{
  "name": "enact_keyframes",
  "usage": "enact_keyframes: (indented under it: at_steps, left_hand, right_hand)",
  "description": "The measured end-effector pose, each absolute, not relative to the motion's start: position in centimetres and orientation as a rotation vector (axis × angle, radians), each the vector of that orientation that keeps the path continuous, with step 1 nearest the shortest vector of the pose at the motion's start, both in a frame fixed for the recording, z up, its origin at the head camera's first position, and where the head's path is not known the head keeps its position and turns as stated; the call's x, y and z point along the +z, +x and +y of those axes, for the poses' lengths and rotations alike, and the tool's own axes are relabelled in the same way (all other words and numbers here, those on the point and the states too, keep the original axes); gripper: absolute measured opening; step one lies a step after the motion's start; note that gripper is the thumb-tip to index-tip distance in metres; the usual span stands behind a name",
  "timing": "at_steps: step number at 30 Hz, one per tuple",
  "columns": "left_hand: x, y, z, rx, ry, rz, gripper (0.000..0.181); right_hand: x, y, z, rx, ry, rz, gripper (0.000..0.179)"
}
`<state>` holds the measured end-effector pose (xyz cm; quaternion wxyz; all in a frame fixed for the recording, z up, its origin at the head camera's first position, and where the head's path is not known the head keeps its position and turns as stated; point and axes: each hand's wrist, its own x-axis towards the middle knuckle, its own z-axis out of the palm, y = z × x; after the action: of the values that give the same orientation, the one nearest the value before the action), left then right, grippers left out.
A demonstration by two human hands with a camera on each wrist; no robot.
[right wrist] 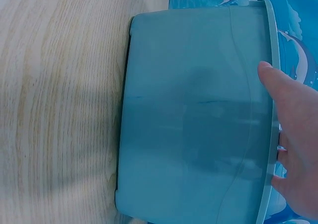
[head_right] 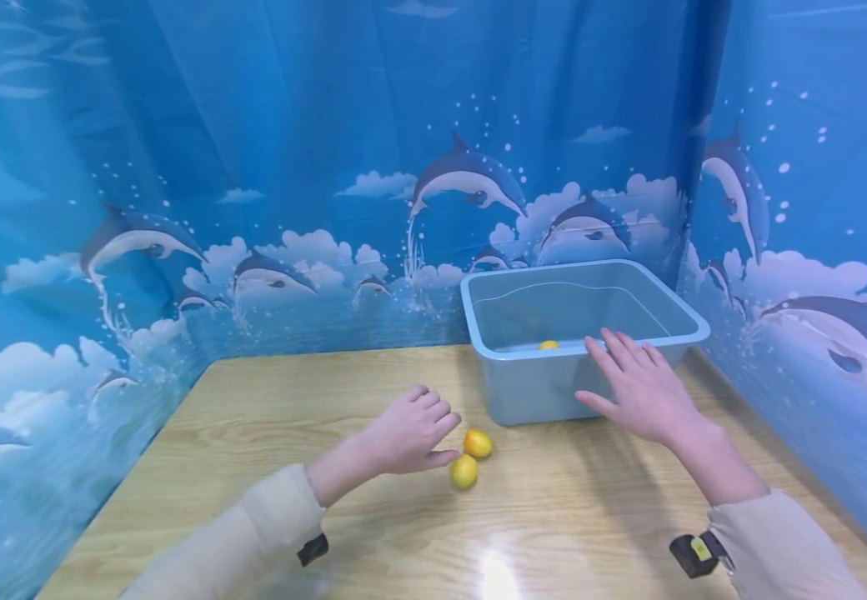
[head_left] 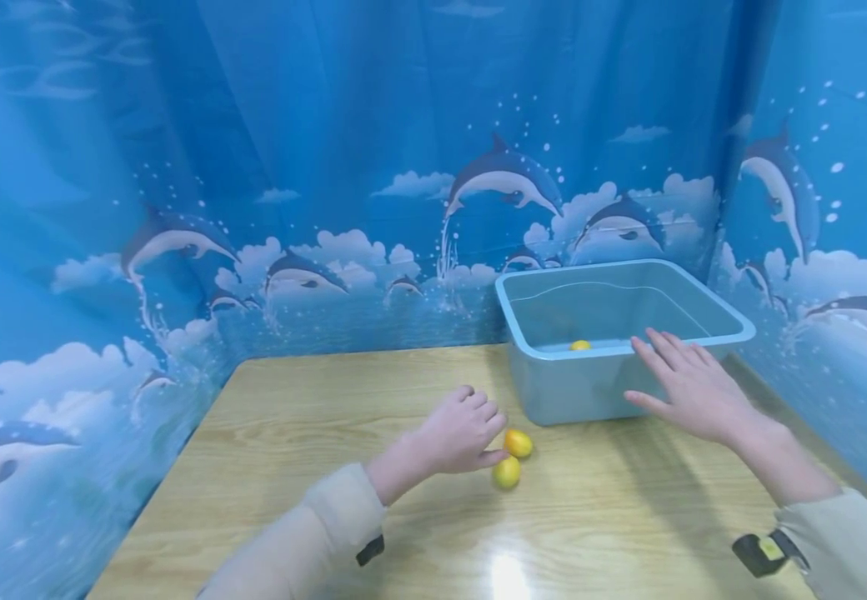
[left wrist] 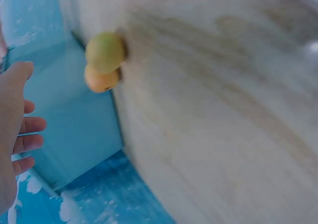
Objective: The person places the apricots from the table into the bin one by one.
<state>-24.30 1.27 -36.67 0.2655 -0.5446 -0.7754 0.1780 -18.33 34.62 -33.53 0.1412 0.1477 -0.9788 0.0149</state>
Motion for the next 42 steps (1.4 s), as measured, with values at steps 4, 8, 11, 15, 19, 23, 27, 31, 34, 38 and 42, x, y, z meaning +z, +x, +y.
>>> enact_keyframes:
  at_steps: [4,8,11,15,19,23,27,31,34,38,42]
  left_hand:
    - [-37.9,-23.7,1.4,0.539,-1.502,-2.119,0.048]
    - [-39.3,-23.6,1.6,0.539,-1.537,-2.142,0.049]
    - [-40.2,-23.6,1.7,0.536,-1.548,-2.145,0.05]
    - [-40.9,-23.8,1.8,0.536,-1.543,-2.12,0.049]
    - [-41.5,-24.1,1.9,0.521,-1.537,-2.117,0.047]
    - [-42.0,-24.2,2.1,0.504,-1.547,-2.122,0.044]
    - [-42.4,-24.2,2.1,0.483,-1.567,-2.148,0.042]
    - [-42.7,-24.2,2.2,0.474,-1.582,-2.178,0.039]
    - [-42.8,-24.2,2.3,0.479,-1.594,-2.188,0.037]
    - [-42.9,-24.1,2.3,0.483,-1.597,-2.2,0.036]
    - [-42.9,-24.1,2.4,0.494,-1.586,-2.22,0.037]
  right_hand:
    - [-33.6,-18.3,34.7,0.045,0.433,-2.814,0.08]
    - [-33.6,-18.3,34.7,0.045,0.438,-2.807,0.08]
    - [-33.6,-18.3,34.7,0.046,0.437,-2.81,0.081]
    - [-33.6,-18.3,34.8,0.049,0.435,-2.814,0.08]
    - [-33.6,-18.3,34.8,0.052,0.429,-2.816,0.08]
    - [-33.6,-18.3,34.7,0.053,0.423,-2.823,0.08]
    - [-33.5,-18.2,34.6,0.062,0.425,-2.826,0.08]
    - [-33.4,-18.2,34.6,0.068,0.427,-2.827,0.079]
    - [-33.5,-18.2,34.6,0.068,0.425,-2.832,0.079]
    - [-33.5,-18.3,34.7,0.064,0.425,-2.835,0.08]
    - [-33.6,-18.4,34.7,0.057,0.425,-2.832,0.08]
